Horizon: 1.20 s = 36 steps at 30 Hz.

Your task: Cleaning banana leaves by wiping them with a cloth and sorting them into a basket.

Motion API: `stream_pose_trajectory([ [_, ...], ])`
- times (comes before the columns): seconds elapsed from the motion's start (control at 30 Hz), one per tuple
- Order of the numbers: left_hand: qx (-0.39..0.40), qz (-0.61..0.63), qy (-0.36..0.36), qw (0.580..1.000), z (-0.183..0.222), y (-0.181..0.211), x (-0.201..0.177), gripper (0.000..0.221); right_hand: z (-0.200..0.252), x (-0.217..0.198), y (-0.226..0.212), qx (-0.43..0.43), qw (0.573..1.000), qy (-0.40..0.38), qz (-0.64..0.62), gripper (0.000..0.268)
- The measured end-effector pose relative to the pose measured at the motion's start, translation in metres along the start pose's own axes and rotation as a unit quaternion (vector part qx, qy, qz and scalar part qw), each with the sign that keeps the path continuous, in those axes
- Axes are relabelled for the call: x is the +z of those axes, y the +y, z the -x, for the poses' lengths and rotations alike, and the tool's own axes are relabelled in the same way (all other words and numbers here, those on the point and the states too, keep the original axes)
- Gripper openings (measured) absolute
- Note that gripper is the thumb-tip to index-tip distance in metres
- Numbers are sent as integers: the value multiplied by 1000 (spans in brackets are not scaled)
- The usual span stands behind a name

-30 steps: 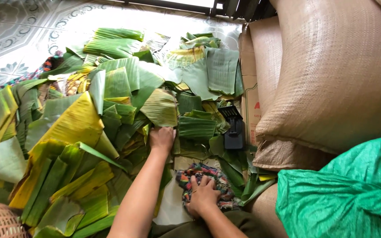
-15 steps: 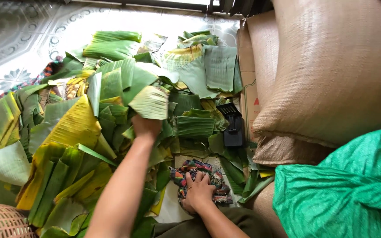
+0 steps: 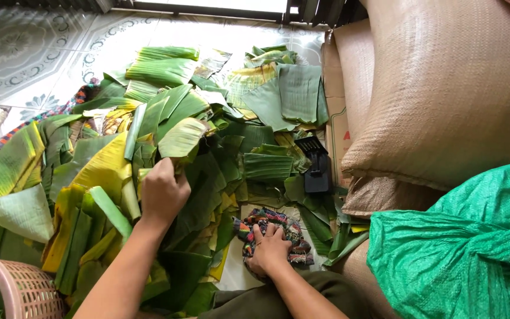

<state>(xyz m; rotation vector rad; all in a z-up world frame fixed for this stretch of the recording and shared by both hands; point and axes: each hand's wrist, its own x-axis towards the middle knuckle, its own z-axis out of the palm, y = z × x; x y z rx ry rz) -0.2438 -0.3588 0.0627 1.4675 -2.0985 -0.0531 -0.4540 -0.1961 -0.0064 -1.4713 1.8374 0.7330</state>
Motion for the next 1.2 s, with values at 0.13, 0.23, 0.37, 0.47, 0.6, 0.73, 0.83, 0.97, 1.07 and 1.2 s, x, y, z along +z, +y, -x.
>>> stream_pose_trajectory([
  [0.13, 38, 19, 16, 999, 10, 12, -26, 17, 13, -12, -1, 7, 1000, -16, 5, 96],
  [0.23, 79, -63, -15, 995, 28, 1, 12, 21, 12, -10, -5, 13, 1000, -21, 5, 96],
  [0.37, 77, -51, -134, 987, 69, 23, 64, 15, 7, -2, -3, 17, 1000, -6, 7, 98],
  [0.47, 116, -52, -100, 987, 105, 44, 90, 27, 16, -10, -3, 4, 1000, -5, -9, 90],
  [0.6, 50, -194, -170, 965, 149, 61, 120, 112, -1, 5, -2, 3, 999, 33, -9, 86],
  [0.73, 40, -277, -213, 936, 157, 59, 138, 108, 3, 3, 0, 3, 1000, 25, -7, 87],
  [0.83, 53, -286, -244, 925, 145, 53, 124, 90, -5, 11, -1, 3, 1000, 29, 7, 89],
  [0.97, 74, -203, -185, 959, 126, 35, 119, 23, 7, -2, -2, 1, 1000, -5, 6, 95],
  [1.07, 47, -122, -88, 988, 121, 20, 129, 31, -7, 8, 3, -2, 1000, 10, -25, 93],
  [1.2, -1, -103, -73, 992, 85, 23, 63, 37, -11, 3, 0, 0, 1000, -15, -27, 93],
])
